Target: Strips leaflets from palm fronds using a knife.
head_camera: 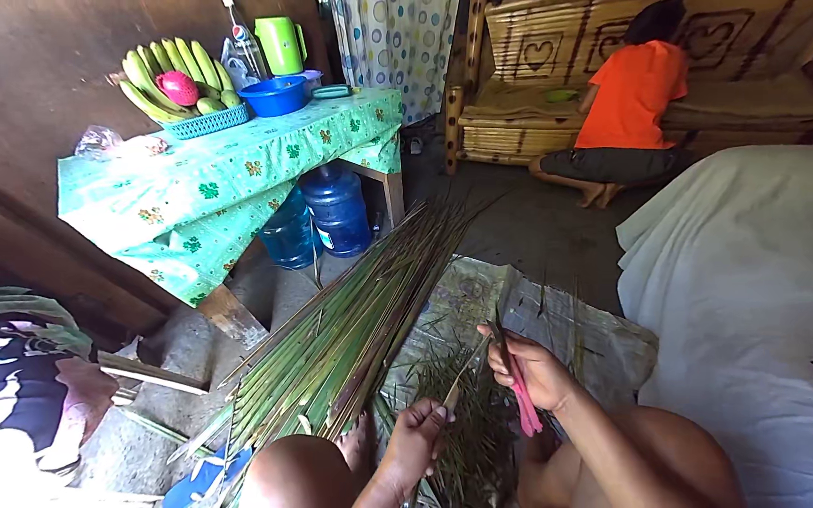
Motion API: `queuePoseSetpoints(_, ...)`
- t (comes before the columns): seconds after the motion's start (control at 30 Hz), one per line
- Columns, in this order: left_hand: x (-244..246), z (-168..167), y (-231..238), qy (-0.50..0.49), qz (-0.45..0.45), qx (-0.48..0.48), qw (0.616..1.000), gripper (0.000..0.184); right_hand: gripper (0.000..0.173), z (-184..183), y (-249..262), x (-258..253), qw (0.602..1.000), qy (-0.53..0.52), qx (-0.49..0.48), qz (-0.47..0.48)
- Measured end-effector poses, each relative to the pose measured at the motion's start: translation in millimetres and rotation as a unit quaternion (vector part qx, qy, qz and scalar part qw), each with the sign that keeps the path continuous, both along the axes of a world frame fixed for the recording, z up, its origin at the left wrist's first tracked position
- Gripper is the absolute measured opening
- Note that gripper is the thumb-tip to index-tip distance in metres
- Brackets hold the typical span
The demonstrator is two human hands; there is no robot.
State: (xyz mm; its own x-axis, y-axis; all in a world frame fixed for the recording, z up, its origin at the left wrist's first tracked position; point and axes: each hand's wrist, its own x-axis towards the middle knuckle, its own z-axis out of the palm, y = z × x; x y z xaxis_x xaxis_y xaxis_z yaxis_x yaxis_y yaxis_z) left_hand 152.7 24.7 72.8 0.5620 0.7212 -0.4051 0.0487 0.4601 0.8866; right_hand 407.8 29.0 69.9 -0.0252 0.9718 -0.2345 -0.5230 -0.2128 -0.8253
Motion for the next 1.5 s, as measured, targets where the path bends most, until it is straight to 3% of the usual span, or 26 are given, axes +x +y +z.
queuePoseSetpoints(0.1,3,3,-3,0.000,-0.012,-0.002,1.000,0.025,0.027,-2,3,-14,0.969,-0.224,-0.012,-0.106)
queuePoseSetpoints(0.17,8,2,-4,0.001,-0.004,-0.004,1.000,0.025,0.023,-14,7,-25,0.938,-0.317,-0.015,-0.139)
queuePoseSetpoints(0.33,14,2,-2,0.011,0.022,-0.008,1.000,0.026,0.024,-18,16,-40,0.929,-0.317,-0.092,-0.169)
queuePoseSetpoints(0.47,14,-4,-2,0.024,0.015,0.040,0.999,0.025,0.026,-32,19,-38,0.878,-0.454,-0.064,-0.139)
queuePoseSetpoints(0.57,11,-2,-1,0.042,0.014,0.060,0.997,0.025,0.026,-34,20,-42,0.886,-0.435,-0.102,-0.126)
queuePoseSetpoints(0.67,7,-3,0,0.049,0.022,0.073,0.996,0.026,0.026,-23,21,-50,0.928,-0.288,-0.189,-0.140)
queuePoseSetpoints(0.73,7,-3,0,0.064,0.016,0.091,0.994,0.026,0.027,-23,22,-51,0.920,-0.316,-0.186,-0.135)
queuePoseSetpoints(0.8,6,-1,-1,0.068,-0.002,0.110,0.992,0.025,0.030,-28,23,-43,0.863,-0.474,-0.148,-0.098)
queuePoseSetpoints(0.83,3,1,-2,0.060,-0.011,0.114,0.992,0.025,0.031,-29,24,-36,0.844,-0.504,-0.158,-0.091)
queuePoseSetpoints(0.9,-5,5,-4,0.044,-0.013,0.095,0.994,0.026,0.029,-43,29,-20,0.849,-0.469,-0.227,-0.088)
queuePoseSetpoints(1.0,-10,3,2,0.024,0.005,0.020,1.000,0.028,0.030,-34,19,-27,0.861,-0.406,-0.299,0.066)
queuePoseSetpoints(1.1,-7,3,8,-0.015,0.017,-0.031,0.999,0.028,0.036,-37,11,-43,0.785,-0.512,-0.290,0.194)
queuePoseSetpoints(1.13,-6,2,10,-0.027,0.023,-0.040,0.999,0.029,0.039,-36,10,-43,0.777,-0.534,-0.269,0.196)
queuePoseSetpoints(1.2,-3,0,12,-0.044,0.031,-0.054,0.997,0.030,0.036,-27,4,-34,0.829,-0.520,-0.166,0.117)
queuePoseSetpoints(1.3,1,-1,11,-0.055,0.033,-0.070,0.996,0.031,0.030,-11,-7,-30,0.924,-0.381,0.002,0.029)
queuePoseSetpoints(1.4,5,-2,10,-0.057,0.023,-0.072,0.996,0.030,0.038,-5,-15,-42,0.935,-0.345,0.076,0.046)
queuePoseSetpoints(1.5,10,-2,7,-0.058,0.011,-0.077,0.995,0.030,0.037,-10,-16,-47,0.931,-0.352,0.090,0.027)
